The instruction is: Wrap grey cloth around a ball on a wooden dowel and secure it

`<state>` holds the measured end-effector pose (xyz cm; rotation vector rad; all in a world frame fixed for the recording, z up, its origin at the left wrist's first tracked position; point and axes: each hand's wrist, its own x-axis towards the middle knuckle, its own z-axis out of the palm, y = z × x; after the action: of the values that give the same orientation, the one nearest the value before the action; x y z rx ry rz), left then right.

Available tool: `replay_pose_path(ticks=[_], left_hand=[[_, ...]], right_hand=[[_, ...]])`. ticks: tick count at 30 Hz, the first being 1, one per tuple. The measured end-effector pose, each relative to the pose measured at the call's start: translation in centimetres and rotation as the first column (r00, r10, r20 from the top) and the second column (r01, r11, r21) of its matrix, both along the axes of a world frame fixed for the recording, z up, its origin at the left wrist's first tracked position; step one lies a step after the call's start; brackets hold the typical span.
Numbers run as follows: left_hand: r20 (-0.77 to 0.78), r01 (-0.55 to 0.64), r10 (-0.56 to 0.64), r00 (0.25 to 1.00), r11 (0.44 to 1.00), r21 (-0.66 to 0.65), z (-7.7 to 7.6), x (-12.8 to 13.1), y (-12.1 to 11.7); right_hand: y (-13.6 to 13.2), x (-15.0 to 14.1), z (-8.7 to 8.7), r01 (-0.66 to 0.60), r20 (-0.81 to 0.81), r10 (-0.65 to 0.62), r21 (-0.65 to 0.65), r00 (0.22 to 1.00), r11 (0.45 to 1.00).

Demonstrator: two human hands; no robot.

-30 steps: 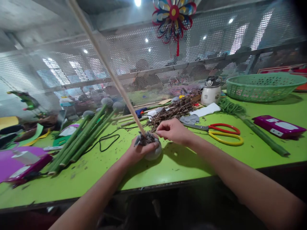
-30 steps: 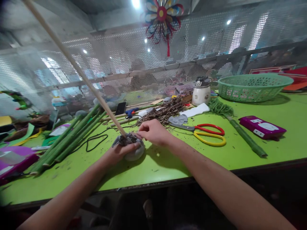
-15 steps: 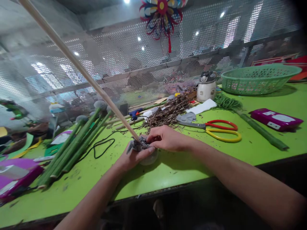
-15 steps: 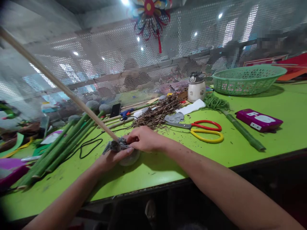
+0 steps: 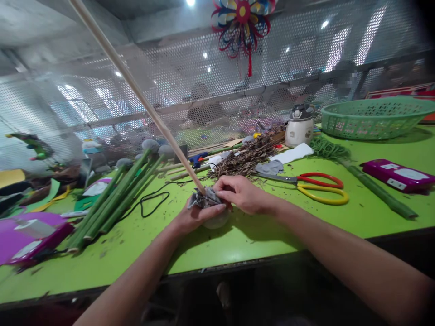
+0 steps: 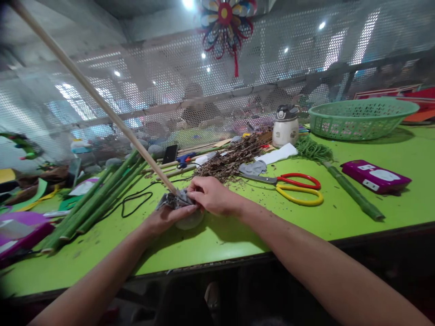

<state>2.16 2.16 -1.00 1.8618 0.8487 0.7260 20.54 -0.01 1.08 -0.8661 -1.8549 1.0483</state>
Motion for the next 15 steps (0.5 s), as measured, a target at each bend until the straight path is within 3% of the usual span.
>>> replay_pose_path(ticks=[3, 6, 12, 15], left_hand=[[0.028, 0.037, -0.036, 0.999, 0.999, -0.022, 0.1, 0.1, -0.1], [0.010, -0.002, 0.002, 1.000, 1.000, -0.007, 0.1, 0.0, -0.1], [0.002, 0.035, -0.035, 0.999, 0.999, 0.023, 0.1, -0.2, 0.2], [-0.024, -0.020, 0.021, 0.999, 0.998, 0.062, 0.3, -0.2, 0.1]], right_hand=[[-0.1, -0.1, 0.0, -0.031, -0.075, 0.026, -0.067, 0.997, 0.997], [0.0, 0.1, -0.1, -0.057, -0.092, 0.050, -0.074, 0.995, 0.996], [0.6, 1.1, -0.4, -0.253, -0.012, 0.252, -0.024, 0.968, 0.967], [0.7, 0.9, -0.5, -0.190, 0.026, 0.189, 0.042, 0.982, 0.981]])
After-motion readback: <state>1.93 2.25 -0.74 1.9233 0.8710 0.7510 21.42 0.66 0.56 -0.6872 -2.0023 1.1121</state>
